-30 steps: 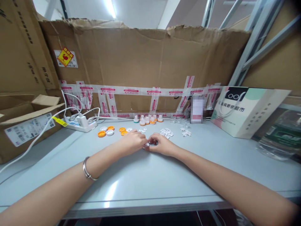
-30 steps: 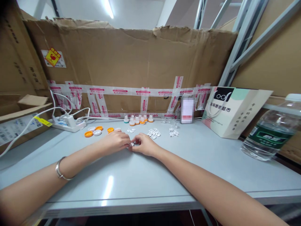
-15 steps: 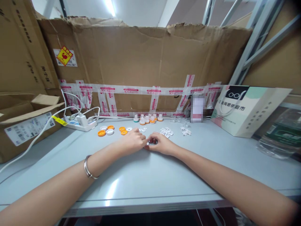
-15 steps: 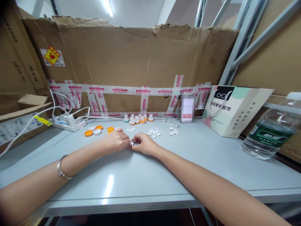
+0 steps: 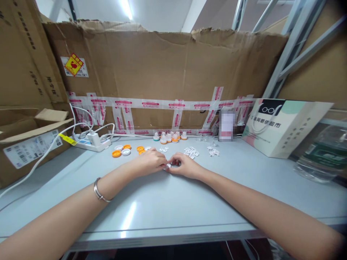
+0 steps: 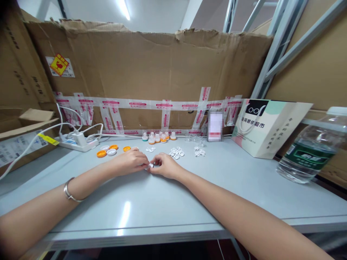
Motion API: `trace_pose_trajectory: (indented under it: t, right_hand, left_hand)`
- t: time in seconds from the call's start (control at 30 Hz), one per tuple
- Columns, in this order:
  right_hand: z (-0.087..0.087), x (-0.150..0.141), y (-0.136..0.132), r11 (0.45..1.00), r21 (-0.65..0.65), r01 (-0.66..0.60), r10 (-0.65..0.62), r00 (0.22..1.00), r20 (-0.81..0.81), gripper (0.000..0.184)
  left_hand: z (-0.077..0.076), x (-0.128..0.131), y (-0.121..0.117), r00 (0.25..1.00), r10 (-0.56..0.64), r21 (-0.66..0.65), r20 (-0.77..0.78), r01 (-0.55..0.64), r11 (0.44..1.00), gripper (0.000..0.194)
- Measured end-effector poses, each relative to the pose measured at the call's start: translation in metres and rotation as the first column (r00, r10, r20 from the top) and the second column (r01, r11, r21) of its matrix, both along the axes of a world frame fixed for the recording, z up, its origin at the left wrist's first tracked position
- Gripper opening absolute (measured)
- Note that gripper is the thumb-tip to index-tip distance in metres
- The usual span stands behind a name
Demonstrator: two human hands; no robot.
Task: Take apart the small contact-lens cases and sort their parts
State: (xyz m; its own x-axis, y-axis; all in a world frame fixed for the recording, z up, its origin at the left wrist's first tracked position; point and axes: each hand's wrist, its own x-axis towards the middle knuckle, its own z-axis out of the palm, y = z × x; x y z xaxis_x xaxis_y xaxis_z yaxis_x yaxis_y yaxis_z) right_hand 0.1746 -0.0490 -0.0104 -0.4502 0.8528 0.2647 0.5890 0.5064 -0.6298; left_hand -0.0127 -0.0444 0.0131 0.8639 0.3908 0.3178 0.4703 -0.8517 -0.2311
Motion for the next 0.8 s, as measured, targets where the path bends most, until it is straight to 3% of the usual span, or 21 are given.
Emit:
trace_pose_trajectory:
  t: [0.23, 0.43, 0.8]
  right_hand:
    - [-0.0005, -0.0003, 0.0002, 1.000, 0.000, -0.005, 0.005, 1.000, -0.015, 0.026]
    - [-0.0023, -0.0001, 0.0016, 1.000, 0.013, -0.020, 0.021, 1.000, -0.020, 0.024]
    - [-0.0008, -0.0016, 0.0009, 1.000, -0.002, -0.019, 0.019, 1.000, -0.022, 0.021]
  left_hand:
    - [-0.0004, 0.0005, 0.0017, 0.999, 0.025, 0.054, -0.040, -0.023, 0.998, 0.025]
    - [-0.0002, 0.0020, 0.0001, 0.990, -0.014, 0.209, -0.143, 0.044, 0.977, 0.027]
    - [0.0043, 0.0013, -0.0061, 0.965, -0.037, 0.333, -0.261, 0.126, 0.934, 0.025]
